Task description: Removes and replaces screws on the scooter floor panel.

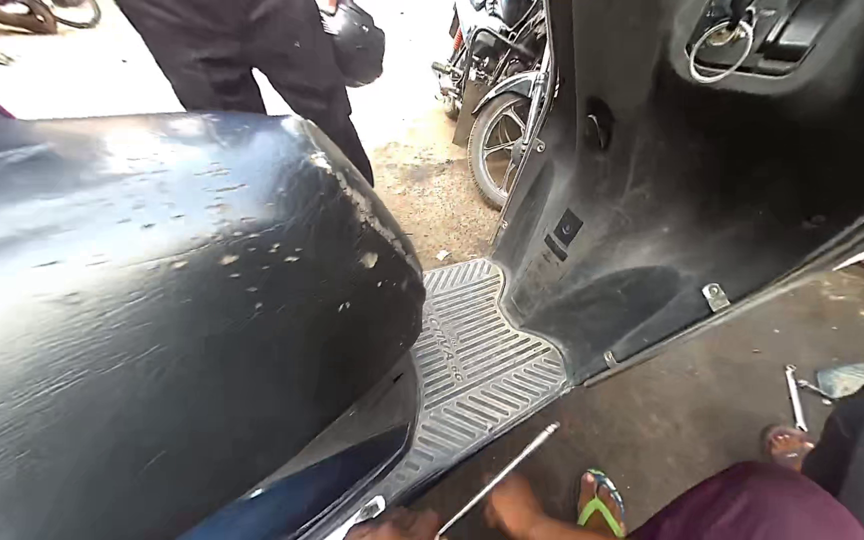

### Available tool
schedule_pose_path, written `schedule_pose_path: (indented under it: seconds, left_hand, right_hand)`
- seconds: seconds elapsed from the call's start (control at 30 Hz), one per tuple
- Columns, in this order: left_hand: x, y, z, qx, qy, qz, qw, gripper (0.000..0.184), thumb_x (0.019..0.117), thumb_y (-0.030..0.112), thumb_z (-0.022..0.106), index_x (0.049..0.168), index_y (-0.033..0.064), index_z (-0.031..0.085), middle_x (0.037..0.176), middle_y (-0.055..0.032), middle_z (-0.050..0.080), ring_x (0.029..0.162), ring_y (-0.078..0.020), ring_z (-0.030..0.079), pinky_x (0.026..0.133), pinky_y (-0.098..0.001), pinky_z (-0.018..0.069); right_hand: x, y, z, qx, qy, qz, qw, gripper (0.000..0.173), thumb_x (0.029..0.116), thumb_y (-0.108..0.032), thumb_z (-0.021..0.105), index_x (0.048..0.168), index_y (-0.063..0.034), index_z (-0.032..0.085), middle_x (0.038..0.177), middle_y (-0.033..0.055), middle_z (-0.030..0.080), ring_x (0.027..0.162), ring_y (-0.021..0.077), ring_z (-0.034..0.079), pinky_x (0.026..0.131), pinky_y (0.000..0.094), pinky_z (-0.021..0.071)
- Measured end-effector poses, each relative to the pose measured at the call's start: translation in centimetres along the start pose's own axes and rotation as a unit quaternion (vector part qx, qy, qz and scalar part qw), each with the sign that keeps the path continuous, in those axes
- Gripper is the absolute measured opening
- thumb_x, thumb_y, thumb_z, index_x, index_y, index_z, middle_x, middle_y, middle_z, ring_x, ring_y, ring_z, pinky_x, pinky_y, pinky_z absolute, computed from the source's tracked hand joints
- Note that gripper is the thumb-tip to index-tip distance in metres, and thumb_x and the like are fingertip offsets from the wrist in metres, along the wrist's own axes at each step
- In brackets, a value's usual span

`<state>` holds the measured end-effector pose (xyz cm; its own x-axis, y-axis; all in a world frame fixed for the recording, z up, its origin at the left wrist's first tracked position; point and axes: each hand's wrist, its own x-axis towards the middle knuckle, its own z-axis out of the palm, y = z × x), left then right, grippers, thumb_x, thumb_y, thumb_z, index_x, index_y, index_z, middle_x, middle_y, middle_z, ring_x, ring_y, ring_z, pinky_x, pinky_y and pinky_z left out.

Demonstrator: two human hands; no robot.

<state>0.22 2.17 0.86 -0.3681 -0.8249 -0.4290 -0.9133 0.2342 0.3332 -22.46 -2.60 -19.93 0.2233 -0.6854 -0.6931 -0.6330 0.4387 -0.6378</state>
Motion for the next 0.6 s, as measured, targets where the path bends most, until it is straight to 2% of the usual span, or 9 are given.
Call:
schedule_pose_path:
  seconds: [0.07,0.1,0.17,0.2,0.3,0.4,0.47,0.5,0.6]
  left_hand:
    - [-0.7,0.0,1.5,0.010,0.072,0.030,0.997,0.045,0.1104,0.045,0.039,0.112,0.0121,0.069,0.100,-0.0112,0.074,0.098,-0.0322,0.073,0.079,-0.0544,0.0593]
    - [-1.0,0.1,2.7,0.008,0.122,0.041,0.992,0.043,0.1102,0.045,0.041,0.109,0.0131,0.070,0.096,-0.0086,0.074,0.094,-0.0286,0.073,0.076,-0.0506,0.0603]
    - [-1.4,0.9,4.2,-0.007,0.185,0.051,0.981,0.040,0.1100,0.043,0.044,0.109,0.0138,0.071,0.096,-0.0064,0.075,0.094,-0.0246,0.074,0.078,-0.0463,0.0615]
    - [-1.6,1.3,4.7,-0.014,0.196,0.059,0.979,0.039,0.1100,0.042,0.045,0.109,0.0138,0.071,0.096,-0.0060,0.075,0.094,-0.0238,0.074,0.079,-0.0452,0.0618]
    - [-2.2,2.1,5.4,-0.015,0.196,0.132,0.972,0.033,0.1094,0.035,0.047,0.109,0.0135,0.071,0.098,-0.0050,0.075,0.096,-0.0229,0.073,0.082,-0.0430,0.0610]
    - [-2.8,2.7,5.7,0.011,0.216,0.223,0.950,0.029,0.1096,0.034,0.048,0.111,0.0149,0.070,0.099,-0.0037,0.074,0.096,-0.0217,0.071,0.084,-0.0394,0.0589]
    - [-3.0,3.2,6.2,0.004,0.255,0.262,0.931,0.028,0.1090,0.033,0.049,0.112,0.0152,0.070,0.095,-0.0033,0.073,0.092,-0.0210,0.070,0.081,-0.0374,0.0581]
    - [-3.1,3.4,6.6,-0.001,0.275,0.273,0.922,0.027,0.1086,0.032,0.050,0.112,0.0151,0.070,0.093,-0.0031,0.072,0.089,-0.0205,0.070,0.079,-0.0364,0.0580]
    - [-3.3,3.5,7.4,-0.005,0.323,0.292,0.900,0.024,0.1080,0.031,0.053,0.112,0.0146,0.070,0.088,-0.0027,0.071,0.083,-0.0194,0.068,0.075,-0.0344,0.0570]
  right_hand:
    - [1.3,-3.2,-4.4,0.093,0.164,-0.024,0.982,0.053,0.1083,-0.042,0.034,0.099,-0.0064,0.073,0.086,0.0088,0.075,0.079,0.0241,0.074,0.077,0.0496,0.0613]
    - [1.6,-4.3,-5.9,0.139,0.203,-0.017,0.969,0.064,0.1089,-0.047,0.029,0.089,-0.0062,0.073,0.080,0.0077,0.075,0.073,0.0230,0.074,0.073,0.0483,0.0621]
    - [1.6,-5.5,-7.7,0.205,0.199,0.030,0.958,0.077,0.1063,-0.064,0.029,0.083,-0.0042,0.072,0.075,0.0088,0.075,0.068,0.0228,0.074,0.067,0.0448,0.0614]
    - [1.3,-6.0,-8.1,0.235,0.189,0.047,0.952,0.075,0.1053,-0.065,0.035,0.084,-0.0023,0.071,0.073,0.0097,0.073,0.064,0.0222,0.072,0.063,0.0419,0.0605]
    - [0.5,-7.4,-8.2,0.320,0.210,0.053,0.922,0.053,0.1024,-0.048,0.061,0.079,-0.0013,0.064,0.059,0.0076,0.063,0.047,0.0172,0.059,0.046,0.0333,0.0521]
    - [-0.2,-9.1,-8.8,0.399,0.170,-0.033,0.900,0.042,0.1018,-0.037,0.064,0.073,-0.0092,0.052,0.053,0.0001,0.045,0.043,0.0129,0.046,0.045,0.0311,0.0479]
    - [-0.7,-11.3,-10.1,0.362,0.120,-0.079,0.921,0.044,0.1044,-0.044,0.057,0.074,-0.0125,0.048,0.053,-0.0023,0.040,0.043,0.0114,0.043,0.047,0.0297,0.0465]
    - [-0.8,-12.5,-10.7,0.287,0.133,-0.100,0.943,0.047,0.1047,-0.048,0.055,0.077,-0.0100,0.051,0.054,-0.0003,0.043,0.044,0.0125,0.044,0.048,0.0307,0.0463]
    - [-2.0,-15.6,-12.0,0.003,0.207,-0.162,0.965,0.056,0.1019,-0.056,0.054,0.092,-0.0025,0.066,0.073,0.0132,0.061,0.065,0.0281,0.060,0.064,0.0516,0.0515]
